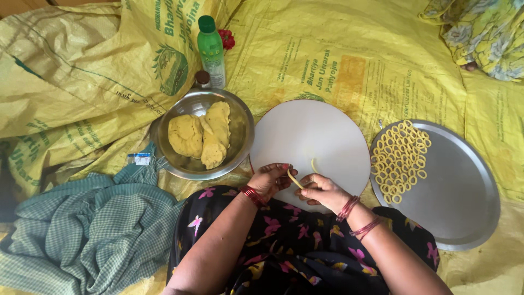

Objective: The person rolls small pieces of yellow dough into thin strips on a white board, then joins the ends to form rings and places them on a metal tray. The process is repeated continuously with dough taken from a metal bowl.

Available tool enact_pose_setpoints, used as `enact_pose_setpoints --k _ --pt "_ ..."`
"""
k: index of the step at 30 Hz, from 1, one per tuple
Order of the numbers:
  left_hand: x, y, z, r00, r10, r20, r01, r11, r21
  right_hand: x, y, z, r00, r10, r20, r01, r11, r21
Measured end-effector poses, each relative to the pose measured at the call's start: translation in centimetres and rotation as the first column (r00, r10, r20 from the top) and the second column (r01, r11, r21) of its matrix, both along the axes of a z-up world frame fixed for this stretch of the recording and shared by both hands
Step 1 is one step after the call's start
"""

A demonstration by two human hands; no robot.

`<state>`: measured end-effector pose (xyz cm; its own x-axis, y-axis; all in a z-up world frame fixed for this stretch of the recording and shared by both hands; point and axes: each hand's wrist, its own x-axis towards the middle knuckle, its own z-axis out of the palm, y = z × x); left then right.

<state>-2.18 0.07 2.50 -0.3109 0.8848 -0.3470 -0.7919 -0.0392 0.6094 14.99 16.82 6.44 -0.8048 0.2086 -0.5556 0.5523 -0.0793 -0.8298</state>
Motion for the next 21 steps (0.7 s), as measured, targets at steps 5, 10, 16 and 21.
enact_pose_setpoints --k 5,10,16,21 --pt "0.0 -0.2 0.0 1.000 -0.005 -0.014 0.005 1.000 -0.022 -0.1 1.0 -1.1 0.989 -0.137 -0.051 0.128 0.980 -0.152" --pt "0.3 0.4 -0.7 0.991 -0.065 -0.116 0.048 0.989 -0.138 -0.2 1.3 -1.5 0.967 -0.196 -0.162 0.211 0.974 0.079" --pt "0.8 0.6 -2.1 0.960 -0.177 -0.216 0.127 0.965 -0.228 -1.2 -1.6 1.8 0.929 -0.050 -0.367 0.252 0.810 0.529" --pt "1.0 0.9 -2.8 0.947 -0.229 -0.227 0.164 0.949 -0.271 -1.9 -4.0 5.3 0.855 0.239 -0.461 0.339 0.417 0.844"
